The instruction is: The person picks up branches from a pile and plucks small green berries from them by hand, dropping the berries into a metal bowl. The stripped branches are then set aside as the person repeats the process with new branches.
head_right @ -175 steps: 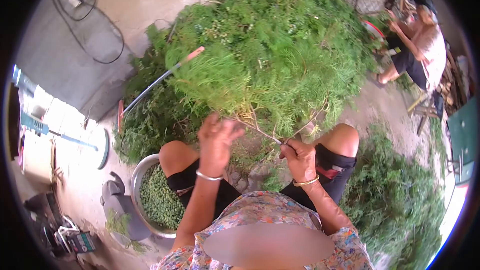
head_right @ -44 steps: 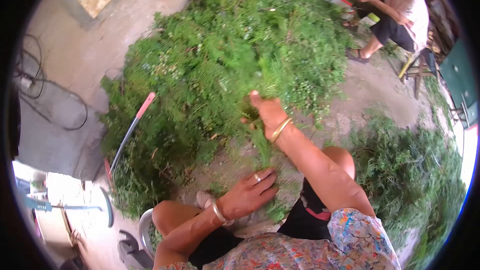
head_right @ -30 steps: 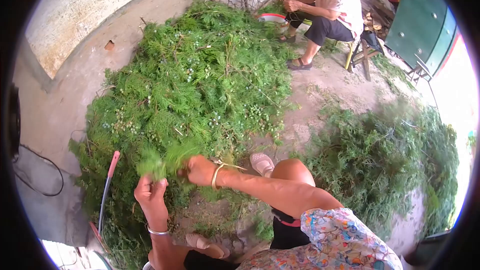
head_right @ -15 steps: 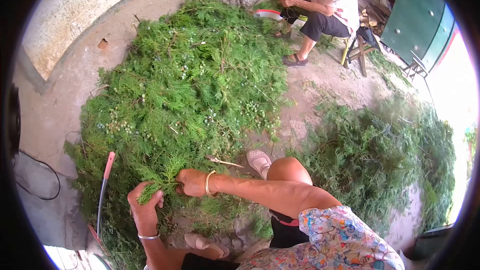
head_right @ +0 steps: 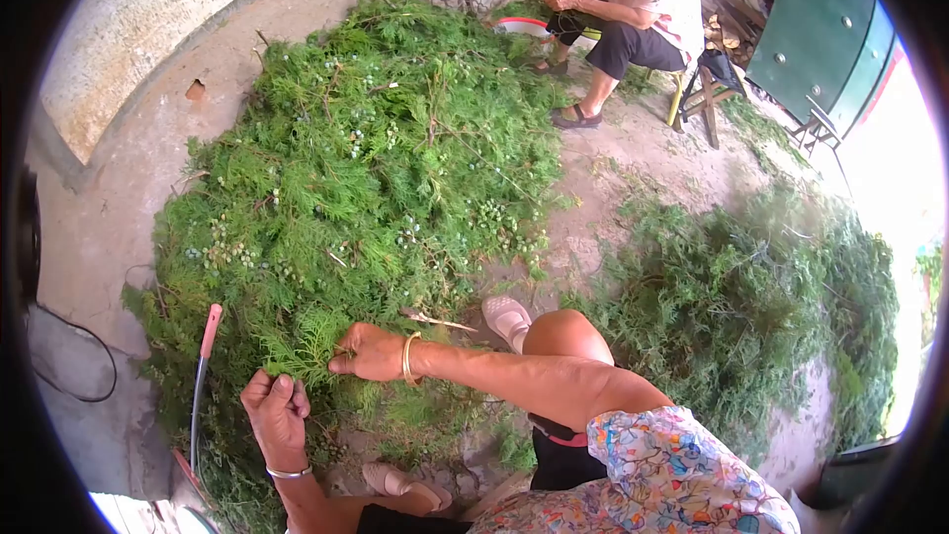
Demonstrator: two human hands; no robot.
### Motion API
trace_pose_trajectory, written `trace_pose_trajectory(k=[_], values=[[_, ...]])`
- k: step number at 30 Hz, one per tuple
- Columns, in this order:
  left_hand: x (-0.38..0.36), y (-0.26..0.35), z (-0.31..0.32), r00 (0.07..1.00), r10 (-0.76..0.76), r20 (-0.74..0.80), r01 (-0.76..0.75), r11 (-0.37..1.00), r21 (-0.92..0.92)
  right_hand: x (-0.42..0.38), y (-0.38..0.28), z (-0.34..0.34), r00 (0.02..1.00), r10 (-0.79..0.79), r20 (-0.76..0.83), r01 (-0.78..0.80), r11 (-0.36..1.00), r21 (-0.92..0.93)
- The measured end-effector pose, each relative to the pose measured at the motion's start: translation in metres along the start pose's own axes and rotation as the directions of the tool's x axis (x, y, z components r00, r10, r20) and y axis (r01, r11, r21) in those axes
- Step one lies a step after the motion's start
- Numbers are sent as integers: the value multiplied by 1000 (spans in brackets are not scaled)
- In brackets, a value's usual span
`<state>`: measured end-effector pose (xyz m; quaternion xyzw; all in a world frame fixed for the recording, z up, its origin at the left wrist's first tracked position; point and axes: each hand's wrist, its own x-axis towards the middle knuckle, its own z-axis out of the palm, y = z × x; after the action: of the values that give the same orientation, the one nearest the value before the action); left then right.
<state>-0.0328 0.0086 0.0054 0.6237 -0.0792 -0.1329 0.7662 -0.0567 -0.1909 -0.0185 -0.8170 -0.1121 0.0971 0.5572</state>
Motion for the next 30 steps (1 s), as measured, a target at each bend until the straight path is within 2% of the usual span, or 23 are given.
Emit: trace_pose_trajectory(k=[1, 3, 5, 6, 7, 9, 10, 11, 13, 14, 15, 16, 17, 19, 21, 23, 25, 27, 29, 30], values=[[1, 1, 3, 999, -8, -38, 7, 1000, -19, 0, -1, -1, 999, 33, -12, -33, 999, 30], [1, 3, 5, 995, -20, -98, 8, 993, -116, -4, -4, 4, 982, -7, -191, 3, 1000, -20], [7, 2, -10, 989, -37, -142, -1, 964, -265, -8, -11, -12, 993, 69, -100, -78, 993, -89], [15, -1, -32, 990, -44, -137, -11, 925, -379, -9, -8, -10, 977, 61, -204, -72, 996, -50], [17, 0, -51, 997, -59, -56, 23, 869, -494, -8, -9, -17, 981, 129, -143, -146, 983, -115], [25, -2, -72, 993, -97, 64, 113, 693, -712, -7, -5, -16, 957, 219, -191, -250, 955, -157], [25, 0, -70, 986, -124, 115, 166, 595, -786, -8, -11, -10, 967, 211, -146, -233, 961, -152], [24, 1, -64, 984, -101, 147, 178, 565, -805, -10, -19, -8, 940, 228, -253, -264, 957, -118], [22, 5, -50, 992, -64, 111, 125, 675, -727, -12, -8, -3, 905, 244, -349, -289, 954, -83], [20, 7, -46, 993, -66, 101, 119, 676, -727, -9, 16, 4, 894, -72, -443, -33, 974, -225], [18, 7, -42, 994, -4, 106, 69, 777, -625, -8, 19, 7, 787, -382, -485, 202, 902, -382], [17, 8, -39, 991, 55, 121, 15, 859, -511, -7, 20, 0, 894, -259, -366, 160, 947, -279], [16, 8, -35, 992, 50, 115, 15, 859, -512, -8, 18, 0, 897, -255, -360, 159, 948, -276], [15, 7, -25, 993, 69, 97, -28, 926, -376, -9, 13, 2, 881, -338, -332, 147, 861, -486], [13, 9, -11, 996, 62, 56, -38, 933, -358, -10, 16, 3, 890, -327, -317, 125, 845, -520], [10, 9, -5, 997, 4, 73, 10, 981, -195, -11, 20, 4, 879, -388, -276, 156, 782, -604], [12, 6, -6, 999, -32, 32, 39, 966, -254, -14, 15, 1, 883, -396, -252, 154, 751, -642], [17, 0, -17, 983, -138, -122, 101, 956, -274, -14, 16, 1, 885, -406, -229, 154, 718, -679], [19, -4, -22, 982, -151, -114, 114, 954, -278, -9, 23, -2, 871, -298, -391, 165, 926, -339], [17, -6, -24, 976, -187, -110, 154, 954, -257, -8, 19, -10, 865, -300, -402, 157, 923, -352]])
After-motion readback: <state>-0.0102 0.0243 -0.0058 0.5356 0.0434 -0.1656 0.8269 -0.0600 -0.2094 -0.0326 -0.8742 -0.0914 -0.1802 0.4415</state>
